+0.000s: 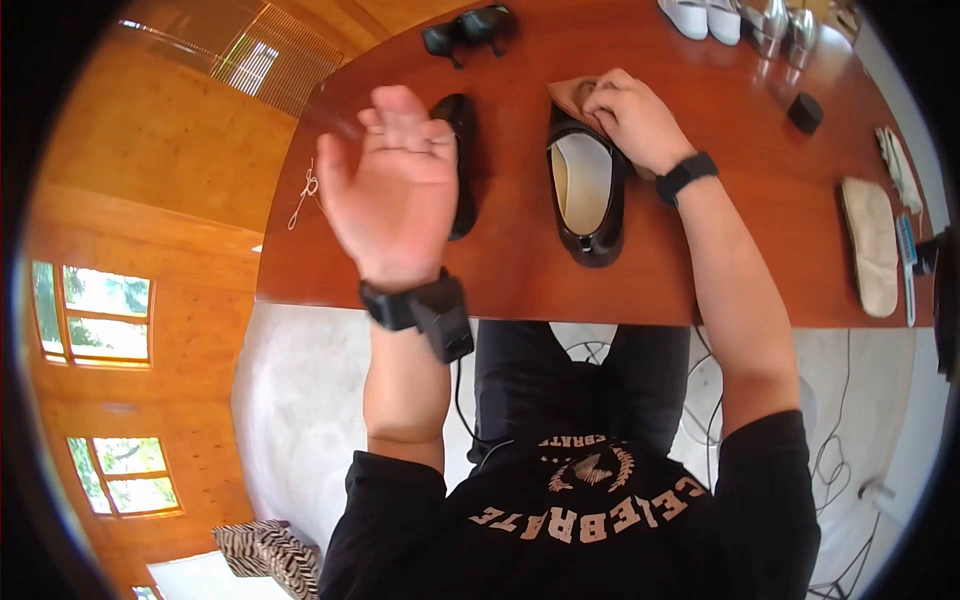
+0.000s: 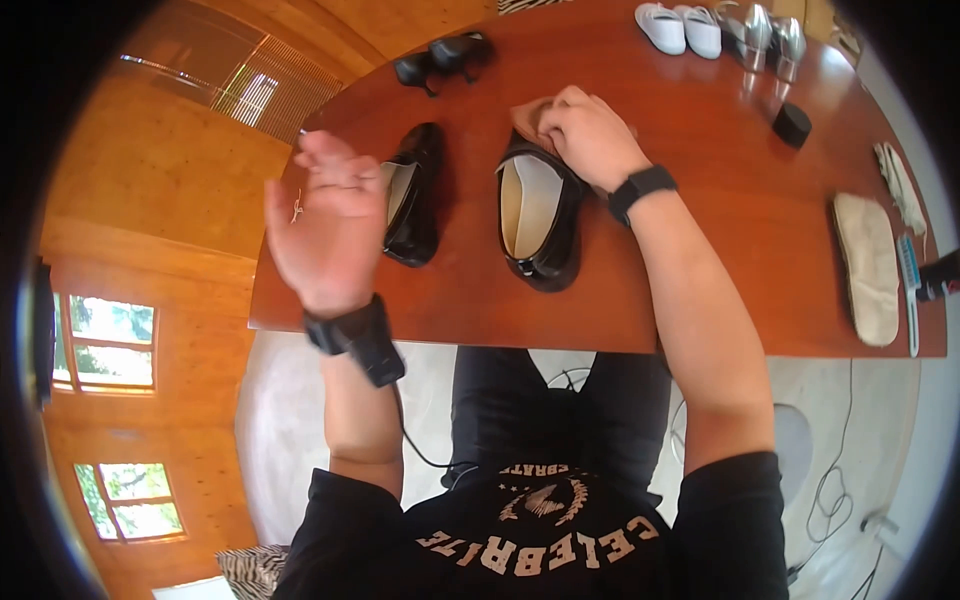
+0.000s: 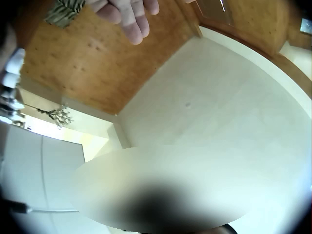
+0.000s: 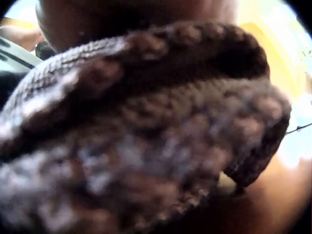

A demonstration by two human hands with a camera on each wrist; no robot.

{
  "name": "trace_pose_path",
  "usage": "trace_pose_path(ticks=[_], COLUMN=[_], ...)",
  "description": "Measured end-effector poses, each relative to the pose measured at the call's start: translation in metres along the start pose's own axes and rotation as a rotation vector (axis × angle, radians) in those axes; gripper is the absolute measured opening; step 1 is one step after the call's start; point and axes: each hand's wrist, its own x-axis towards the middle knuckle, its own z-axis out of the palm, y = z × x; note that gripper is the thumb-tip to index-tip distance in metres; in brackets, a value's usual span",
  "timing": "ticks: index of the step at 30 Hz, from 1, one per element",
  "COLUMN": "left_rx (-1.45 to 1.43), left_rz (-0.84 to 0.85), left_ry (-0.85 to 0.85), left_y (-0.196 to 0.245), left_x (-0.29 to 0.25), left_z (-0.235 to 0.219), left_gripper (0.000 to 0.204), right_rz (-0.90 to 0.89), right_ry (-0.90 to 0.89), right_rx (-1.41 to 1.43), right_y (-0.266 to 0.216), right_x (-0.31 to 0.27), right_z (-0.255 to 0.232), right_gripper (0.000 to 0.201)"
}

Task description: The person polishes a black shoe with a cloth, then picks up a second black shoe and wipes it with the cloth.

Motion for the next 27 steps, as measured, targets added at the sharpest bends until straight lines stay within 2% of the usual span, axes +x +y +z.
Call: trace_pose_path(ticks=[1,2,7,13,16,20,24,27], left_rx=[-0.102,-0.086,-0.054,0.038,0.440,0.810,0.916,1.067], left_rz=[-0.082,-0.062,-0.093,-0.144,-0.132,-0.182,-0.169,-0.237], left_ry=[0.008,0.056,0.084,0.109,0.274,0.199,0.191,0.111], left_y=[-0.006,-0.014,-0.033,-0.035,-0.050,-0.065,-0.069,-0.073], left_x=[0.000,0.003,0.025,0.049,0.063,0.069,0.065,0.058], left_z=[-0.001,-0.006,-0.032,-0.054,-0.059,-0.072,-0.100,-0.107], left_gripper=[0.035,0.037,0.034,0.034,0.033,0.025,0.020,0.023], right_rz=[-0.028,-0.024,0.054,0.066,0.077,0.126,0.128,0.102], right_ry=[0.043,0.045,0.031,0.035,0.015,-0.008,-0.045,-0.040], right_rx=[0.053,0.049,0.032,0.033,0.009,-0.037,-0.090,-0.064], right_y=[0.001,0.003,-0.001,-0.008,-0.009,-0.015,-0.016,-0.020], right_x=[-0.001,-0.001,0.000,0.004,0.004,0.004,0.001,0.003], right_z=[0.000,0.000,0.001,-0.001,-0.005,-0.013,-0.015,-0.019], right_gripper=[0.010,0.010,0.011,0.010,0.010,0.011,0.010,0.011])
